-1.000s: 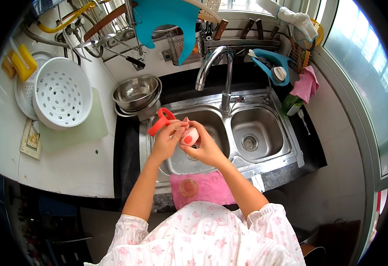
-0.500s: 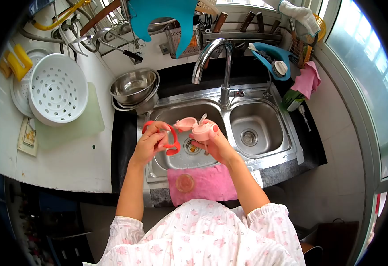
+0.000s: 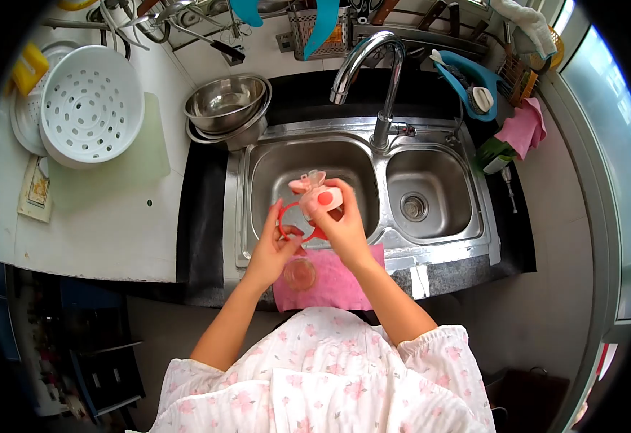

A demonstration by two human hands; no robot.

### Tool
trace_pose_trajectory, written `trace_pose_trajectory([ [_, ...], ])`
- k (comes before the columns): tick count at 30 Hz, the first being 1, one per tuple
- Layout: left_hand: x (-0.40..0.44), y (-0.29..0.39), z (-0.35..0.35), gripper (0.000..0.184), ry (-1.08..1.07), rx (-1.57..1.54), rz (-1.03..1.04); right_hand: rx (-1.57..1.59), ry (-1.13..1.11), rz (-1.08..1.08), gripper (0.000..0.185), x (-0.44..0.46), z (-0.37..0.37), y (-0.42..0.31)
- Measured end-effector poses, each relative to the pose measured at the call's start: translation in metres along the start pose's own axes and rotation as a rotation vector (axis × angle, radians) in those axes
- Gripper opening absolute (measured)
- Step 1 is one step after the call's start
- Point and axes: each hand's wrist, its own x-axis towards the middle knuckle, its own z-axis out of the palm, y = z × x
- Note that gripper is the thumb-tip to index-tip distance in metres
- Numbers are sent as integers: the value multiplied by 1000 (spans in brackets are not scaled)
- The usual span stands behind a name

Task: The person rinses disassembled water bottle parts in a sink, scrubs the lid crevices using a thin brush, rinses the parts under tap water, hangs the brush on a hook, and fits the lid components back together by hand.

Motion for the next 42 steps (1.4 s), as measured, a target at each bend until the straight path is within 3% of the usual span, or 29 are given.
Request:
trace_pose_trajectory([
  [2, -19, -14, -6, 70, -34, 191, 137, -61, -83, 130, 55, -14, 7, -13],
  [4, -33, -14, -13, 74, -10, 244, 126, -168, -126, 135, 56, -26, 12, -16],
  [7, -50, 4, -18, 71, 60, 670, -17, -210, -172, 205, 59, -39, 14, -13],
  [10, -59, 17, -13, 71, 50, 818, 23, -237, -221, 261, 60, -44, 12, -4],
  [14, -64, 16, -3, 73, 94, 722, -105, -228, -261, 163, 64, -46, 11, 5],
  [17, -70, -5, 4, 71, 234, 756, 33, -206, -279, 186, 63, -48, 11, 2],
  [22, -84, -35, 18, 70, 389, 1034, -49, -259, -302, 159, 61, -47, 1, 27],
  [24, -84, -47, 20, 73, 376, 1071, -114, -316, -288, 246, 57, -46, 0, 38],
  [28, -81, -50, 17, 77, 326, 1253, -94, -266, -215, 198, 53, -45, -2, 57],
  [30, -81, -38, 16, 77, 269, 1274, -131, -111, -134, 210, 50, -40, -6, 60],
  [32, -79, -27, 17, 77, 319, 1433, 159, -155, -101, 219, 51, -35, -13, 58],
  [35, -64, -45, 12, 74, 281, 1365, 329, -216, -50, 245, 51, -31, -19, 53],
  [38, -54, -77, 4, 74, 226, 1092, 343, -220, -24, 245, 50, -30, -24, 55],
  [42, -54, -70, 2, 73, 198, 1074, 288, -209, 20, 208, 51, -26, -31, 62],
])
